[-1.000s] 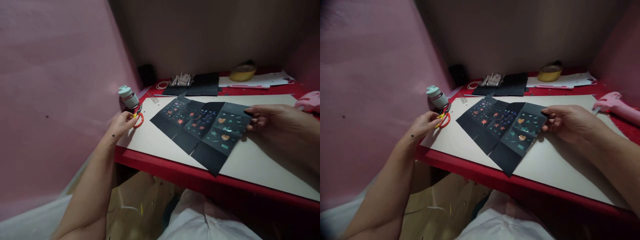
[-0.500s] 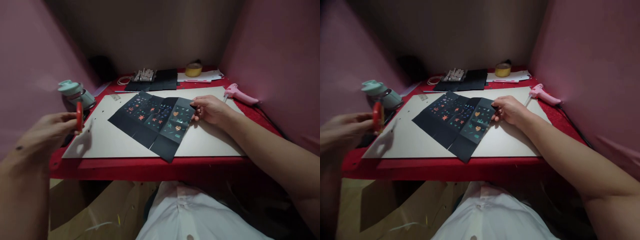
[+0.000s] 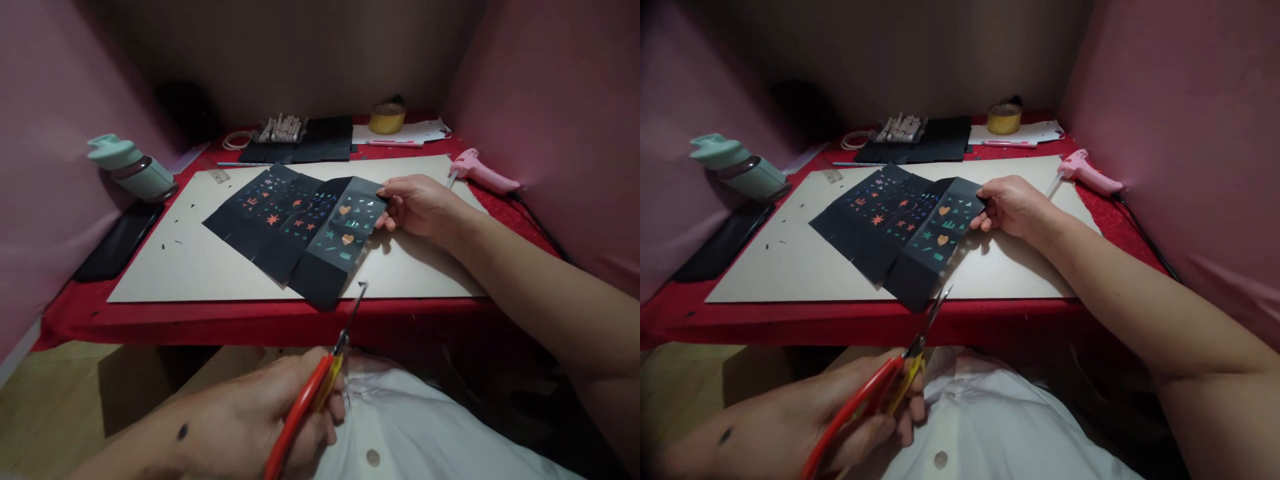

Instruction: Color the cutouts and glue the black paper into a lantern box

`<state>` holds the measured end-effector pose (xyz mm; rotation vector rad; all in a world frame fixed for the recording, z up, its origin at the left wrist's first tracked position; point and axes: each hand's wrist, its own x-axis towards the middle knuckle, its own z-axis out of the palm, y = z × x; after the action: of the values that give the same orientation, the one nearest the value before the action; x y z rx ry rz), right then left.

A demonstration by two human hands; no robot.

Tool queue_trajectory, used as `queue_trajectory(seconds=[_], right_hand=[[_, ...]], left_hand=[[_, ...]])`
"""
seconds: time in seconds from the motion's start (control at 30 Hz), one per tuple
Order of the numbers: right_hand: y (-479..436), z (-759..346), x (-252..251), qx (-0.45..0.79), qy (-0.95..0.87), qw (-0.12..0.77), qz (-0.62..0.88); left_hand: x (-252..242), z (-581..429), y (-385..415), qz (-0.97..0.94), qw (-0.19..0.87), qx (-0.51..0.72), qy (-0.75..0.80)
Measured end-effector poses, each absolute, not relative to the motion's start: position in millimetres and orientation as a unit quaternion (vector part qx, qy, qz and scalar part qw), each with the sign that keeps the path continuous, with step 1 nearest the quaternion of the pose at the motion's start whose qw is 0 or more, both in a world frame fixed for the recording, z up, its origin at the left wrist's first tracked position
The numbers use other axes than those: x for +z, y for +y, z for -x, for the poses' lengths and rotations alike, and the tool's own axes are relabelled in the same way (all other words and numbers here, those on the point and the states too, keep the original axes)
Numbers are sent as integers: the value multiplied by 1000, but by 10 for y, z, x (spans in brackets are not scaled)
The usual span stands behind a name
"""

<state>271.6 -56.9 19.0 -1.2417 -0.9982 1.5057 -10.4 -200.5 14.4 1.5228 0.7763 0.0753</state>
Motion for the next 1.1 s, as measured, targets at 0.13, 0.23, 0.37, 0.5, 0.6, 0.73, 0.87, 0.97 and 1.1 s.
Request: queue_trajectory(seconds=[0.13, 0.23, 0.37, 0.5, 0.6, 0.73, 0.87, 0.97, 1.1], right_hand=[[-590, -2693, 204, 617, -395, 458, 504], [-595, -2680, 205, 628, -378, 450, 510], [-602, -2681, 202, 636, -382, 435, 511], [-621, -2677, 214, 640, -394, 427, 503], [-639, -2660, 227, 638, -399, 427, 502], [-658, -2638, 243, 632, -402, 425, 509], [-666, -2639, 251, 632, -401, 421, 513], [-667, -2643, 249, 631, -400, 424, 512], [-669, -2637, 250, 631, -398, 427, 512]], left_hand=[[72, 73, -1902, -596, 721, -31, 354], [69, 51, -1847, -515, 767, -44, 380], [103, 24, -1827, -499, 776, -25, 385], [120, 18, -1800, -502, 775, -13, 384], [134, 3, -1772, -502, 775, -10, 384], [194, -32, -1736, -522, 756, -6, 395], [238, -51, -1705, -566, 724, -19, 395], [252, -63, -1692, -583, 706, -23, 402], [276, -87, -1690, -595, 689, -29, 412]])
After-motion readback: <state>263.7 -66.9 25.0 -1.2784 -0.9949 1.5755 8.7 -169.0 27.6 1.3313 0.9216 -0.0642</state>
